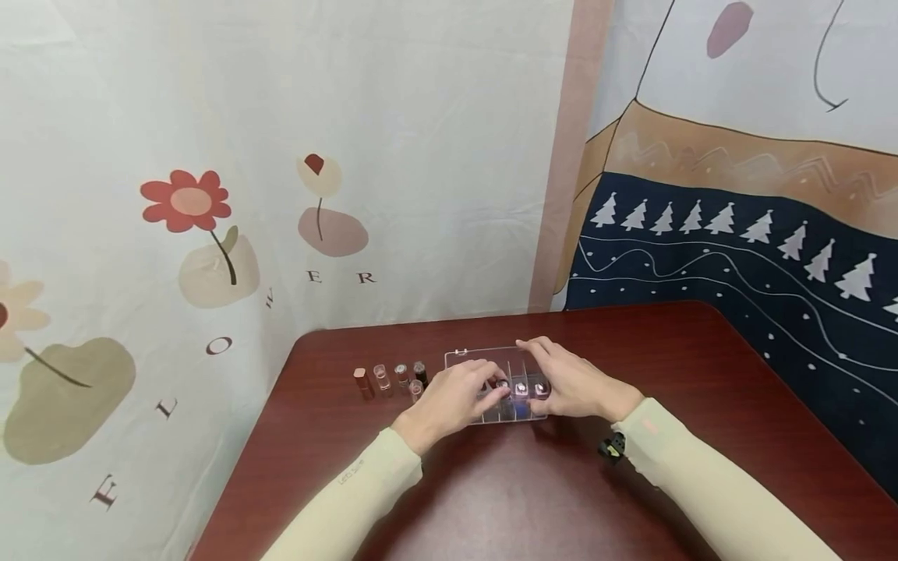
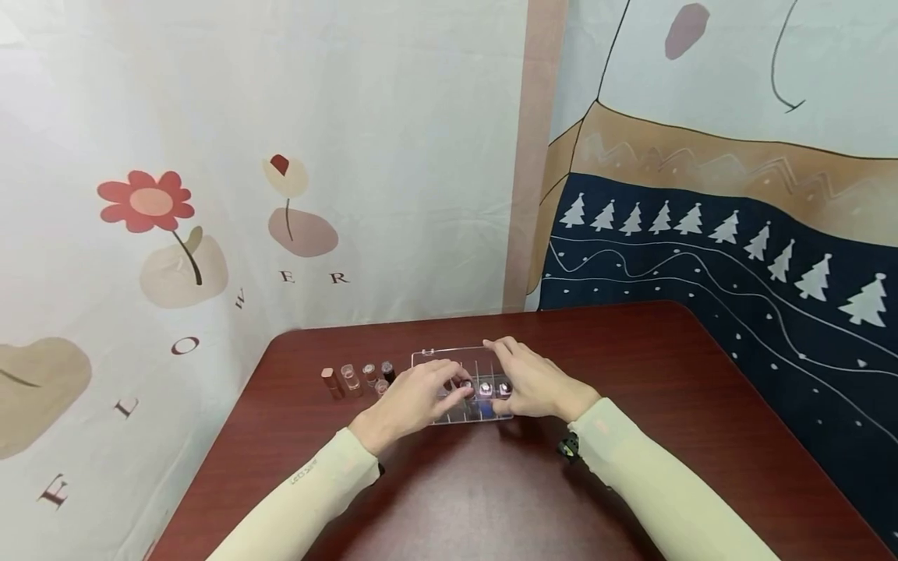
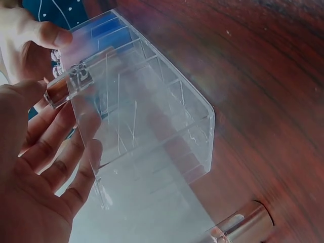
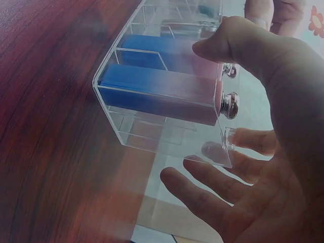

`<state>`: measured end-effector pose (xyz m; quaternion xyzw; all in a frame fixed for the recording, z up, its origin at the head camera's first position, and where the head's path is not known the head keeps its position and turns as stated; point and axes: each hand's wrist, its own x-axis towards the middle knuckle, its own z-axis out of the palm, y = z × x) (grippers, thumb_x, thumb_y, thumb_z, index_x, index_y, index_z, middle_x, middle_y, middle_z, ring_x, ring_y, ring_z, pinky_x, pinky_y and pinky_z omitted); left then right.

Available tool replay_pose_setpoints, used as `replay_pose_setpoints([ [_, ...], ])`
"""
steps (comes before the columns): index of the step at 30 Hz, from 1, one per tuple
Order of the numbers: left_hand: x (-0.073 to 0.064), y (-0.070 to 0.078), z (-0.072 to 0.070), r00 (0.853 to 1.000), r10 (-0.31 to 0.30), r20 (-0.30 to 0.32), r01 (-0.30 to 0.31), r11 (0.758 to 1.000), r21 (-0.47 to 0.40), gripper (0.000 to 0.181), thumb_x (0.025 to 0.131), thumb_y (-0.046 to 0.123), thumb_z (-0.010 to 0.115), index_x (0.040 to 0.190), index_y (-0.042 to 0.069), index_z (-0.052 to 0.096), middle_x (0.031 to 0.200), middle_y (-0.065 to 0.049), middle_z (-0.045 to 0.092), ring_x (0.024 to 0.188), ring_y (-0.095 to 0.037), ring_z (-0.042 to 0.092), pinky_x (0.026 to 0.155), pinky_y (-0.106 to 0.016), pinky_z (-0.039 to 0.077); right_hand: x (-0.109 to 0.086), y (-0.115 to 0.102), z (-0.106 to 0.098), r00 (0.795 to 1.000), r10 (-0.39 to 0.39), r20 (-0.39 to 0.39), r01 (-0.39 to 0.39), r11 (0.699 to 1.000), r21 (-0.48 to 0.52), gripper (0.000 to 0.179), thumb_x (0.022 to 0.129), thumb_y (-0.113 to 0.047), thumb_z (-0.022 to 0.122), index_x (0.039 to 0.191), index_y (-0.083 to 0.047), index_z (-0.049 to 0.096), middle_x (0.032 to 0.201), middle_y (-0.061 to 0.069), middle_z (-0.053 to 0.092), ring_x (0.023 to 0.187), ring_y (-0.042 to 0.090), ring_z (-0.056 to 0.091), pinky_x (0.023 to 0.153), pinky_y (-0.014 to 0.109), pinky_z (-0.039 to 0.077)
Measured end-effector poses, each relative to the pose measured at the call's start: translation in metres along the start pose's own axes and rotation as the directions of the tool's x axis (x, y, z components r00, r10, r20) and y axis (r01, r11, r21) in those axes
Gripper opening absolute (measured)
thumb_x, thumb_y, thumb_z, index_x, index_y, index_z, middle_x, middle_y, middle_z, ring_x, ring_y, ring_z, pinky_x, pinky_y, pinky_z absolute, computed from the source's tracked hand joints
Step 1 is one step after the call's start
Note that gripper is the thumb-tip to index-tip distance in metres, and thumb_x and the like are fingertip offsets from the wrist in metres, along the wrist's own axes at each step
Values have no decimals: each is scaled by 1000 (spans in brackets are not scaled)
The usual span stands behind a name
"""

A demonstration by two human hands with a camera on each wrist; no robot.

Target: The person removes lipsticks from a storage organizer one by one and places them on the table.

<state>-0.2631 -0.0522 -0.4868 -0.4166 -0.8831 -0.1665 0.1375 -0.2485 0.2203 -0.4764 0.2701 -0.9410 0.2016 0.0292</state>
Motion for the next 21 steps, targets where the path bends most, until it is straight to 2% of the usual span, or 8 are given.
replay_pose_setpoints([
  [5,0,1,-2,999,16,-32,-16,1000,-5,20,115,36,77,124,19,80,119,2,86,92,-11,80,84,-33,70,-3,2,1,1000,3,-5,-3,1000,-2,105,89,-31,99,174,-4,43,162,20,59,127,29,67,108,54,67],
  [11,-2,1,-8,998,24,-54,-24,1000,-13,21,115,35,76,126,17,79,123,0,86,101,-19,85,88,-37,71,-5,3,1,1000,0,-3,0,1000,6,105,89,-30,98,174,-5,42,162,22,59,126,30,67,107,56,68],
  [15,-2,0,-11,995,33,-91,-34,999,-9,20,114,34,78,125,17,79,121,1,85,104,-20,85,90,-39,71,-3,2,1,1000,-16,-10,16,1000,1,105,89,-30,98,174,-4,43,162,23,59,127,30,67,108,56,68],
  [21,-3,-2,-14,991,37,-127,-35,999,19,20,112,33,81,124,18,79,120,2,85,102,-18,85,89,-37,71,0,1,2,1000,-21,-12,21,1000,6,105,89,-30,98,174,-3,43,163,23,59,129,33,68,110,58,67],
])
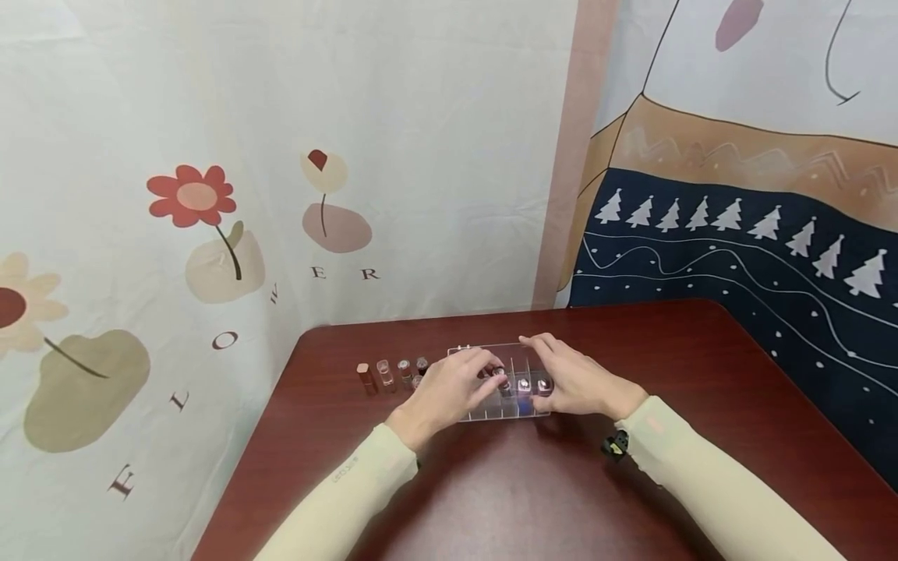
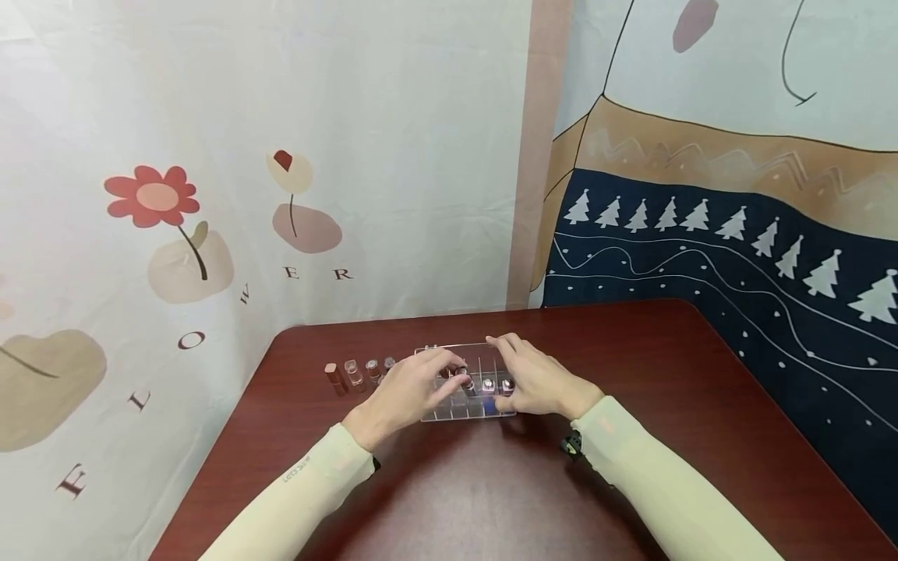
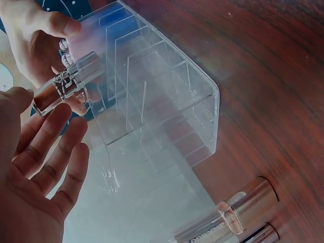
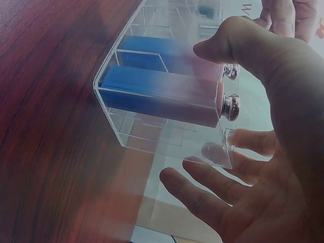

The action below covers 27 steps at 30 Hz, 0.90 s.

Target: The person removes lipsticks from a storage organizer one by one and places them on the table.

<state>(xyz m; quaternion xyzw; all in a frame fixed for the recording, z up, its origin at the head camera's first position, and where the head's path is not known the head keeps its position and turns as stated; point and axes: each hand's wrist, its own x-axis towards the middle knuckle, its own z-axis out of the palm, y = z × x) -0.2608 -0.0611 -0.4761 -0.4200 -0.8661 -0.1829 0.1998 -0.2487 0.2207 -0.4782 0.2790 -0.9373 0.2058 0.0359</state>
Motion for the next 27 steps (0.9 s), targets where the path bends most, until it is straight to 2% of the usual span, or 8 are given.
replay_pose_setpoints([
  [8,-4,0,-4,999,-3,-40,3,1000,2,20,112,33,82,124,17,80,118,2,85,102,-17,84,90,-35,71,-3,0,1,1000,14,6,-14,1000,1,105,89,-30,98,174,-4,43,164,20,58,132,34,68,113,58,66],
  [13,-5,-4,-9,998,6,-56,-6,1000,1,19,111,30,83,124,17,79,115,3,84,100,-13,84,85,-32,71,-3,2,1,1000,21,-1,-21,1000,0,106,88,-30,99,174,-3,43,164,21,58,133,34,67,113,58,66],
  [20,-10,-12,-15,992,23,-124,-23,1000,6,19,108,24,87,121,13,80,110,0,84,95,-18,84,83,-34,71,1,2,2,1000,-3,-20,3,1000,-1,103,88,-28,98,172,-2,45,161,22,60,131,36,69,110,58,66],
  [27,-16,-18,-19,986,25,-163,-25,1000,1,20,106,22,89,120,11,80,107,0,82,92,-14,83,80,-30,70,0,1,3,1000,8,-19,-7,1000,5,105,87,-30,98,173,-3,45,162,21,60,133,35,69,113,58,65],
])
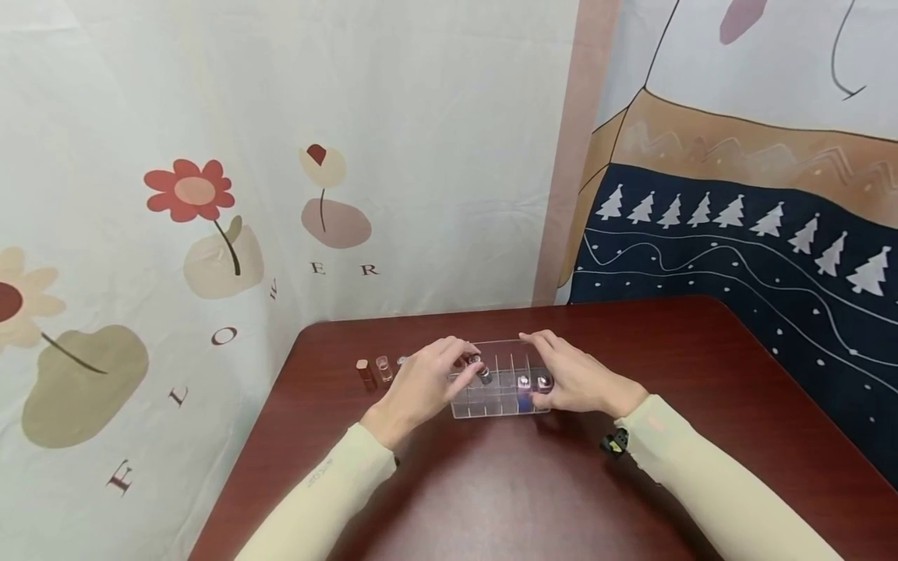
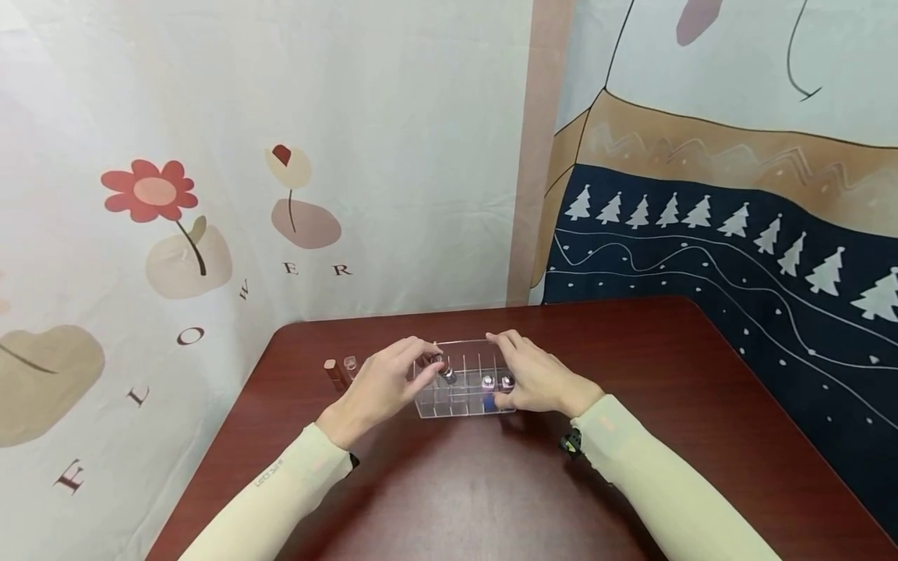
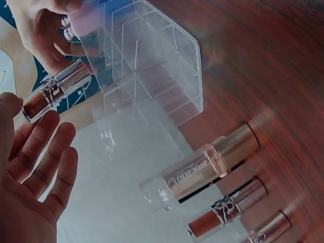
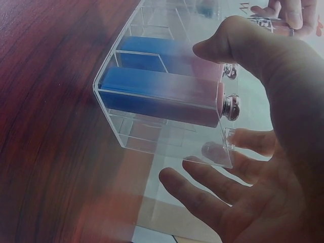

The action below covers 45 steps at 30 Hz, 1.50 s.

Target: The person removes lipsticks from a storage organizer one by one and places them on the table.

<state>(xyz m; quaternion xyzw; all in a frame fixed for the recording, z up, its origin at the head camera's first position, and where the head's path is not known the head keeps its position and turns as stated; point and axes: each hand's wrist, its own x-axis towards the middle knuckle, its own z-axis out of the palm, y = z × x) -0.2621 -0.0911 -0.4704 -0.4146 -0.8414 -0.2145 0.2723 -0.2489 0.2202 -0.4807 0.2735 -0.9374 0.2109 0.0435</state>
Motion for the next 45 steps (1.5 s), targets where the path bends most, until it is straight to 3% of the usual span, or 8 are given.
replay_pose_setpoints([
  [11,-10,-7,-13,999,-31,-28,31,999,-20,22,106,20,89,123,9,81,112,-1,84,90,-15,80,81,-29,68,-2,-1,1,1000,3,10,-3,1000,8,105,87,-29,98,174,-4,43,162,18,58,133,34,67,114,56,65],
  [19,-13,-12,-27,994,-105,9,106,994,-15,20,109,26,85,124,13,79,108,4,80,83,-10,77,73,-30,65,-1,0,1,1000,-4,9,4,1000,5,105,88,-29,97,174,-4,43,163,20,59,134,32,67,116,56,64],
  [25,-16,-17,-35,994,-106,-19,106,994,-1,16,109,24,86,120,15,78,102,5,78,85,-12,81,74,-33,67,-2,0,-1,1000,5,11,-5,1000,6,105,89,-30,96,175,-5,42,164,18,57,136,31,66,117,56,64],
  [29,-21,-20,-41,992,-120,-34,121,993,16,18,107,23,88,119,16,78,102,7,77,82,-7,79,70,-32,65,-2,1,-1,1000,8,13,-8,1000,9,105,89,-30,96,175,-5,42,165,17,57,137,31,66,118,57,63],
  [39,-28,-30,-51,988,-137,-68,140,989,47,14,105,20,89,115,19,78,106,7,79,86,-10,78,75,-33,67,-2,3,1,1000,-14,-4,14,1000,6,104,88,-29,97,174,-3,43,163,19,58,138,34,67,118,58,63],
  [45,-33,-34,-57,987,-136,-89,141,988,58,14,104,18,90,114,17,79,101,7,77,81,-10,72,69,-31,62,-3,4,1,1000,-23,-14,23,1000,5,103,88,-29,97,173,-3,44,161,19,59,137,34,67,117,59,63],
])
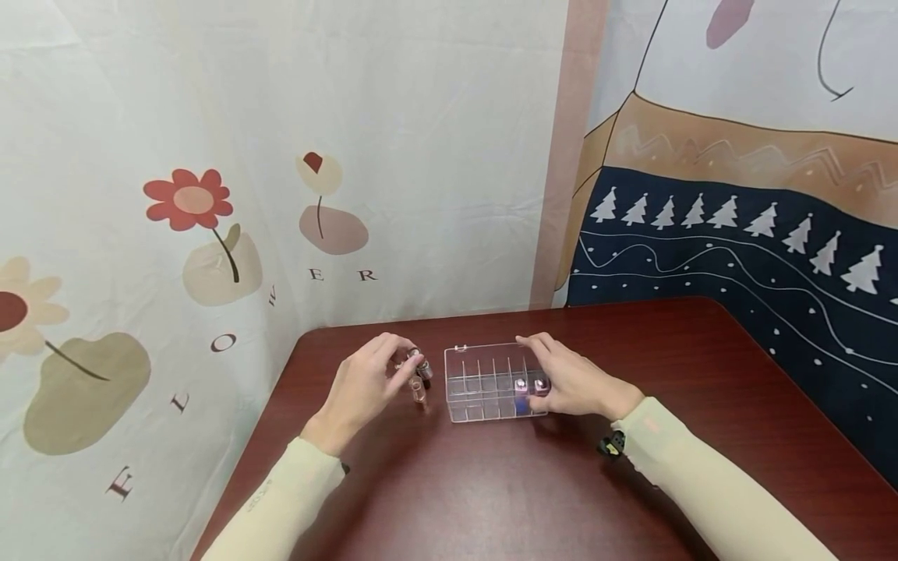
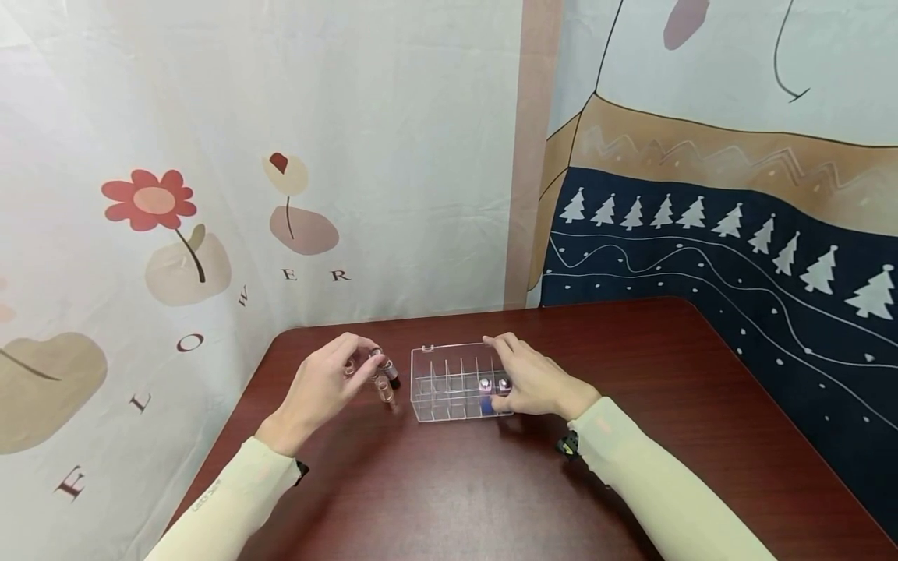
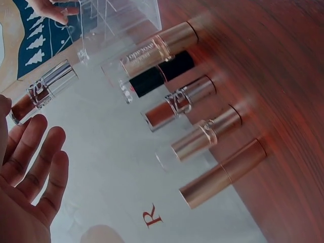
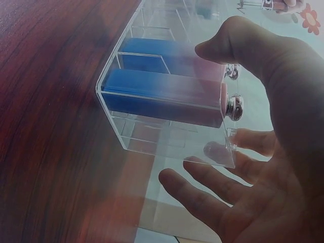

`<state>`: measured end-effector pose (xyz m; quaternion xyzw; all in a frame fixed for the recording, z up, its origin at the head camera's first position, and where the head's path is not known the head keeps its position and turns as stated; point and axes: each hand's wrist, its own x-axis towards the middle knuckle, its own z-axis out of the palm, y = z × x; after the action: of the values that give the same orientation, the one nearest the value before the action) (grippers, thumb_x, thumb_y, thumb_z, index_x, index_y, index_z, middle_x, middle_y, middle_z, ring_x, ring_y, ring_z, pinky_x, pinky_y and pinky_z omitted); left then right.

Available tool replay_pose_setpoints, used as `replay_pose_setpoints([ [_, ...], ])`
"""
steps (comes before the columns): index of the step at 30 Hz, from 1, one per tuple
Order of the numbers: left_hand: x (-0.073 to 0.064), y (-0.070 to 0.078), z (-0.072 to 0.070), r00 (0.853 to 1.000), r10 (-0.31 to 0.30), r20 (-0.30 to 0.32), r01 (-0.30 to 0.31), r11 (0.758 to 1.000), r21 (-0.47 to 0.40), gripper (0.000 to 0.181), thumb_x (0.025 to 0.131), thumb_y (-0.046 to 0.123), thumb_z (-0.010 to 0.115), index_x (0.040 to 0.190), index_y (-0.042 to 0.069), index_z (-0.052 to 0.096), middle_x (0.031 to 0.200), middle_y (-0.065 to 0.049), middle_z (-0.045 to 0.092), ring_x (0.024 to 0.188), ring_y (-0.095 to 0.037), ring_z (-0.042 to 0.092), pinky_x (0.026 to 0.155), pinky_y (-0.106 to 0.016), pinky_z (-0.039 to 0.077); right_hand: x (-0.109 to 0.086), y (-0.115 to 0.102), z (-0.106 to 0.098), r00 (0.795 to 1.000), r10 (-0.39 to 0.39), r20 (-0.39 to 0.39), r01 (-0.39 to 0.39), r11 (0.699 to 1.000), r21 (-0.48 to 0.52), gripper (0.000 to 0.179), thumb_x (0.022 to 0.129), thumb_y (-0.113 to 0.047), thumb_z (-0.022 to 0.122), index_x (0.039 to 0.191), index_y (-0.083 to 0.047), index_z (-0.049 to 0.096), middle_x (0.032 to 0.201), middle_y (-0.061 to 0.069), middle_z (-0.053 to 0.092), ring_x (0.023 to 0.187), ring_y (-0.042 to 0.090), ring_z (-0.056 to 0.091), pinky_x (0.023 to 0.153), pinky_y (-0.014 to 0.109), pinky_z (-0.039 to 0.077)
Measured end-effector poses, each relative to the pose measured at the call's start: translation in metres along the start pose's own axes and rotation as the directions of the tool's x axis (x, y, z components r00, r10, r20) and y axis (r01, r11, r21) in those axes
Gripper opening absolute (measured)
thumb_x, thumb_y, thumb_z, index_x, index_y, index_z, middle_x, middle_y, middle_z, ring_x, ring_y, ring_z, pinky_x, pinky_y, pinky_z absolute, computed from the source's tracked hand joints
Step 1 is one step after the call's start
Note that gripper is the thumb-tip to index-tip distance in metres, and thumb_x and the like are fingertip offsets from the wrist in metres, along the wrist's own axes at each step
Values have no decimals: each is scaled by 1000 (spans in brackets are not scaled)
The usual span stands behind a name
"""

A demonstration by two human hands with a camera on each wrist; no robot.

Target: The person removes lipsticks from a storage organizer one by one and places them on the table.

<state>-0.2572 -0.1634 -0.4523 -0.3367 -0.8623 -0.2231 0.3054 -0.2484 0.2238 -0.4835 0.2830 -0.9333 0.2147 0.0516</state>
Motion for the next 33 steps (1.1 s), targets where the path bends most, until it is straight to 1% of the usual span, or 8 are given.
replay_pose_setpoints([
  [3,-2,-4,-3,1000,-2,-8,3,1000,20,14,104,18,90,113,17,79,99,6,75,79,-13,69,67,-30,58,0,0,0,1000,4,4,-4,1000,6,103,88,-29,97,173,-4,44,161,19,59,137,33,67,117,59,63],
  [8,-6,-10,-9,1000,-28,-14,28,999,42,14,104,19,90,114,16,79,98,5,75,77,-17,71,67,-32,60,0,1,0,1000,8,7,-8,1000,9,103,89,-28,96,174,-4,43,162,20,59,138,34,67,117,59,63],
  [15,-13,-19,-16,998,-57,-20,58,996,62,16,103,18,91,113,16,79,95,6,74,77,-11,71,65,-31,59,0,-1,0,1000,13,12,-13,1000,4,104,89,-29,96,174,-4,43,163,19,58,138,34,66,118,60,63],
  [21,-19,-26,-16,997,-75,-16,76,994,79,14,103,18,91,112,18,80,94,7,72,78,-7,62,65,-29,55,0,0,0,1000,10,0,-10,1000,-2,103,88,-27,96,173,-3,44,162,21,59,138,35,67,118,60,62],
  [23,-21,-27,-16,996,-83,-7,84,993,85,14,104,19,90,112,18,79,94,7,73,78,-7,61,65,-29,55,0,0,1,1000,9,-2,-9,1000,-4,103,88,-27,96,173,-3,44,161,21,59,138,36,67,118,60,62],
  [27,-24,-28,-16,994,-105,25,102,991,81,14,104,20,90,113,18,79,96,8,74,78,-11,67,65,-29,57,0,0,1,1000,10,-1,-10,1000,-5,103,88,-28,96,174,-4,43,162,19,59,139,35,68,118,60,62],
  [31,-27,-30,-15,989,-128,72,122,990,77,13,106,21,88,115,19,79,98,8,75,80,-14,73,67,-31,60,0,0,1,1000,14,7,-14,1000,2,103,89,-28,96,174,-4,42,163,20,58,140,35,67,119,61,62],
  [33,-28,-30,-14,986,-135,95,128,988,84,13,107,22,88,115,19,78,100,8,76,81,-13,73,68,-32,61,-1,0,1,1000,15,12,-16,1000,8,103,89,-28,96,174,-4,42,163,21,58,141,37,67,119,61,61],
])
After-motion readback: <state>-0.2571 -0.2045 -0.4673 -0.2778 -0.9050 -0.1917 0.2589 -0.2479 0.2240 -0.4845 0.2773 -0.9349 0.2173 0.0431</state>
